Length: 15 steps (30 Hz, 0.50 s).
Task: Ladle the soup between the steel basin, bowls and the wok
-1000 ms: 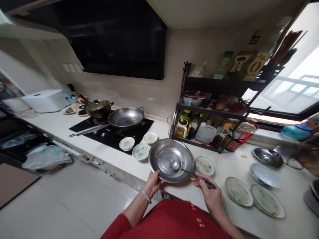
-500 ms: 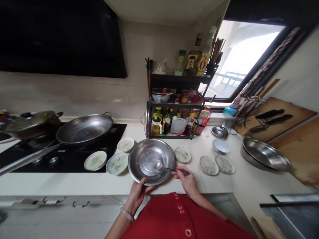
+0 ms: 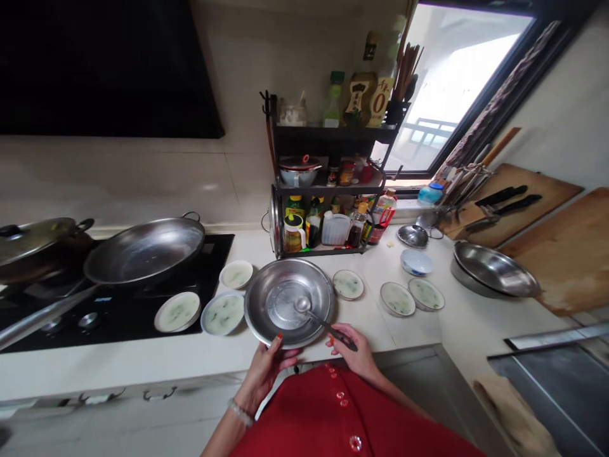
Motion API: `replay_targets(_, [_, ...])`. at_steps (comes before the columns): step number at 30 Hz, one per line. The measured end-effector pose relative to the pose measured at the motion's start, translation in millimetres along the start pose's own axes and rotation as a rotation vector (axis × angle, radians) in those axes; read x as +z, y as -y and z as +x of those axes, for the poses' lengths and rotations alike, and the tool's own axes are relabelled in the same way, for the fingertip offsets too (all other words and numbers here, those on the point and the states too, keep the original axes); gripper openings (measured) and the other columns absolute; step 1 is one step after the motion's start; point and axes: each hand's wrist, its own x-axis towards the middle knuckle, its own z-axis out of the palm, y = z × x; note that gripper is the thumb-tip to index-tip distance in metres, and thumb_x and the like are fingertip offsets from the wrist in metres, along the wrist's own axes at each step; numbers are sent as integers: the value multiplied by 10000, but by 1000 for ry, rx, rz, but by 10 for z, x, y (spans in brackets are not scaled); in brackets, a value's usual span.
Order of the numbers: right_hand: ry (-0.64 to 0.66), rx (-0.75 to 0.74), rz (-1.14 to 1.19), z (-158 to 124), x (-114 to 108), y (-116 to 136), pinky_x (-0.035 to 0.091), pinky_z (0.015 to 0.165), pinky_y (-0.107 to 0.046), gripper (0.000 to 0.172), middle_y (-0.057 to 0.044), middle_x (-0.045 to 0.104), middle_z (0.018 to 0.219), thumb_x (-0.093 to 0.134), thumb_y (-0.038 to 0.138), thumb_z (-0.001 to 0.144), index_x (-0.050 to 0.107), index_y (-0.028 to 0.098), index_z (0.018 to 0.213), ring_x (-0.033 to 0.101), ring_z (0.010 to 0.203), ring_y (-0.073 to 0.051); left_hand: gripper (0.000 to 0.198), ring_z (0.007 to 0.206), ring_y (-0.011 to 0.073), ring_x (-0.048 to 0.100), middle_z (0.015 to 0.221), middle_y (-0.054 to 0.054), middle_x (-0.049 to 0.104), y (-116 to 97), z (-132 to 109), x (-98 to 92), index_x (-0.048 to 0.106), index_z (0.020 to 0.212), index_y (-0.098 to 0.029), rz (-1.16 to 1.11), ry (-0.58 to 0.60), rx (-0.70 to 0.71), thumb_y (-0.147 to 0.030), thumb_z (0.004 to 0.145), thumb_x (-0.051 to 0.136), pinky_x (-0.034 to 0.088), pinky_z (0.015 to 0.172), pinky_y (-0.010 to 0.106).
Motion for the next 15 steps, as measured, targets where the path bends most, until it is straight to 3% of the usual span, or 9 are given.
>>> replay_targets(6, [194,44,-51,-63,57,-107,558,594,-314,388,-34,666,841,730,412,662,620,196,966,674,702,-186,436,771,271,718,824,102,684,-44,-49,22,450,1048,-157,44,44,-44,-274,744,740,578,573,300])
replay_targets(15, [269,-45,-57,-92,175,-132,552,623,-326,359,-79,689,939,605,432,795,619,190,1058,676,778,-203,530,787,255,716,975,179,701,-16,-72,-176,415,1181,-158,109,108,-87,-297,768,717,573,595,305])
